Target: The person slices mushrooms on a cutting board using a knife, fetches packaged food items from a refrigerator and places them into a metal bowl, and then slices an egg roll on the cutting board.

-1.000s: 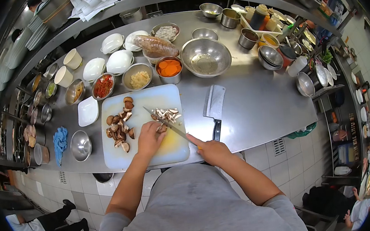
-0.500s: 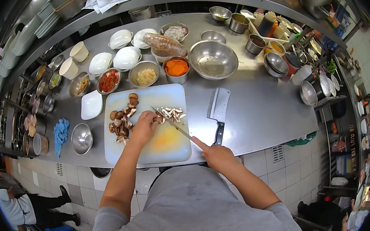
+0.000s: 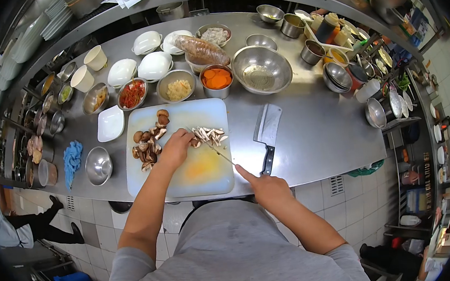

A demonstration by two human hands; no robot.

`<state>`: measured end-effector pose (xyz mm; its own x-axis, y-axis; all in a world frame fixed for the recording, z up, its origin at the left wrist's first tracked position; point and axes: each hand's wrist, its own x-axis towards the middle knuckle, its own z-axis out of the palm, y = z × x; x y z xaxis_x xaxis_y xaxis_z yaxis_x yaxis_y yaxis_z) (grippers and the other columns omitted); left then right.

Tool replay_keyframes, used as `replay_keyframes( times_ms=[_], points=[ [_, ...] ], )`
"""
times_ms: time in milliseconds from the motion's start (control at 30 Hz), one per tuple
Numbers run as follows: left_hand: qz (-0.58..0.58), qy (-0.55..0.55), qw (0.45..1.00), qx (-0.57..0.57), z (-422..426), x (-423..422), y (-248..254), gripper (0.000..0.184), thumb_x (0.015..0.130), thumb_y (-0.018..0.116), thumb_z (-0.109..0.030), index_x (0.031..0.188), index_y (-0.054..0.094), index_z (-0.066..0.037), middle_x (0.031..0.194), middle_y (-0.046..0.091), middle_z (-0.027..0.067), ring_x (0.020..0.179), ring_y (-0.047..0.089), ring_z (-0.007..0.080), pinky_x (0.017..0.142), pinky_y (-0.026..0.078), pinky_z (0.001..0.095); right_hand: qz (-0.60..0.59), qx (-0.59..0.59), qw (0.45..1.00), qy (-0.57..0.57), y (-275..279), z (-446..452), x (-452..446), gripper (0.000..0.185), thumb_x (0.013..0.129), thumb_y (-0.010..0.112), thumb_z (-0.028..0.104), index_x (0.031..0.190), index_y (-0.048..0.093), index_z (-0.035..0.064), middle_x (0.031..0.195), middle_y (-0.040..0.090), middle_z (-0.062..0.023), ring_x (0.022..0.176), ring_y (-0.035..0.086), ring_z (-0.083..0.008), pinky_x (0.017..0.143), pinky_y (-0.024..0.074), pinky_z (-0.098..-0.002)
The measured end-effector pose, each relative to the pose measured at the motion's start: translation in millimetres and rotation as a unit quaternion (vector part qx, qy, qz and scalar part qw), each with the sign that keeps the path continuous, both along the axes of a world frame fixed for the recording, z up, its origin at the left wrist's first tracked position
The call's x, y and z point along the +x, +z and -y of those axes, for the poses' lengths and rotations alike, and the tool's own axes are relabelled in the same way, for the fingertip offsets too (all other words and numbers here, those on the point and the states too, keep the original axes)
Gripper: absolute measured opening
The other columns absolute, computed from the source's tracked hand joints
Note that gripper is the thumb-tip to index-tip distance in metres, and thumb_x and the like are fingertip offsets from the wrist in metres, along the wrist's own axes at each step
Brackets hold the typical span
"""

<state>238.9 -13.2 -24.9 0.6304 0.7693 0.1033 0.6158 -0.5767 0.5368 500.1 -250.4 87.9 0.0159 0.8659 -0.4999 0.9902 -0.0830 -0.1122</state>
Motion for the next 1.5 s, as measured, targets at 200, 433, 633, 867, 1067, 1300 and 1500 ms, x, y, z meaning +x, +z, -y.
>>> replay_keyframes(
  times_ms=[200, 433, 633, 867, 1067, 1300, 1500],
  points=[
    [0.029, 0.014, 0.999, -0.043, 10.3, 1.3, 11.4, 0.023, 0.100, 0.063, -0.006, 0.120, 0.074, -0.008, 0.116, 0.069, 0.0163, 0.113, 0.068, 0.0392, 0.099, 0.055, 0.0463, -0.037, -0.053, 0.997, -0.032, -15.4, -3.4, -8.8, 0.081, 0.111, 0.058, 0.025, 0.175, 0.014, 0.0482, 0.096, 0.076, -0.0174, 0.084, 0.076, -0.0344, 0.075, 0.0604, -0.0482],
    [0.091, 0.041, 0.995, 0.005, 16.1, 3.5, -7.4, 0.013, 0.100, 0.072, -0.013, 0.111, 0.077, -0.008, 0.112, 0.070, 0.0138, 0.107, 0.069, 0.0377, 0.093, 0.057, 0.0454, -0.057, 0.049, 0.997, -0.014, 7.2, 10.6, -15.1, 0.079, 0.111, 0.062, 0.030, 0.176, 0.019, 0.0401, 0.087, 0.075, -0.0163, 0.074, 0.075, -0.0358, 0.068, 0.0598, -0.0508],
    [0.116, 0.038, 0.992, 0.043, 14.7, 5.4, -15.5, 0.010, 0.097, 0.073, -0.011, 0.105, 0.075, -0.006, 0.108, 0.069, 0.0129, 0.102, 0.068, 0.0379, 0.090, 0.057, 0.0467, -0.031, -0.014, 0.999, -0.012, 43.6, 12.1, -18.7, 0.075, 0.112, 0.058, 0.027, 0.176, 0.022, 0.0407, 0.089, 0.075, -0.0172, 0.074, 0.075, -0.0349, 0.069, 0.0605, -0.0493],
    [0.129, 0.006, 0.990, 0.052, 6.0, 4.3, -19.8, 0.008, 0.096, 0.073, -0.010, 0.102, 0.074, -0.006, 0.103, 0.070, 0.0142, 0.103, 0.068, 0.0393, 0.090, 0.056, 0.0479, -0.065, 0.003, 0.998, -0.020, -46.8, 0.6, -24.8, 0.077, 0.110, 0.060, 0.026, 0.176, 0.022, 0.0410, 0.090, 0.075, -0.0188, 0.075, 0.075, -0.0369, 0.070, 0.0599, -0.0514],
    [0.100, 0.045, 0.994, -0.005, 5.9, -0.6, -17.5, 0.011, 0.095, 0.077, -0.010, 0.106, 0.075, -0.007, 0.112, 0.075, 0.0100, 0.106, 0.072, 0.0347, 0.091, 0.058, 0.0440, -0.048, -0.002, 0.999, -0.015, 16.3, 1.0, -31.2, 0.080, 0.110, 0.059, 0.025, 0.176, 0.017, 0.0418, 0.088, 0.075, -0.0202, 0.075, 0.075, -0.0379, 0.070, 0.0598, -0.0519],
    [0.153, 0.017, 0.987, 0.040, 4.5, -2.8, -27.4, 0.009, 0.094, 0.074, -0.009, 0.102, 0.075, -0.006, 0.105, 0.073, 0.0134, 0.105, 0.069, 0.0386, 0.092, 0.057, 0.0479, -0.042, 0.001, 0.999, -0.020, -34.4, -3.3, -36.3, 0.079, 0.110, 0.061, 0.026, 0.176, 0.019, 0.0413, 0.087, 0.075, -0.0192, 0.075, 0.075, -0.0375, 0.070, 0.0602, -0.0510],
    [0.171, 0.032, 0.985, 0.002, 7.2, -4.3, -25.6, 0.010, 0.094, 0.075, -0.009, 0.103, 0.077, -0.005, 0.108, 0.074, 0.0131, 0.106, 0.069, 0.0383, 0.093, 0.058, 0.0474, -0.033, -0.005, 0.999, -0.015, 11.4, 0.0, -36.6, 0.080, 0.110, 0.060, 0.026, 0.176, 0.018, 0.0427, 0.087, 0.075, -0.0190, 0.077, 0.076, -0.0376, 0.072, 0.0603, -0.0510]
  ],
)
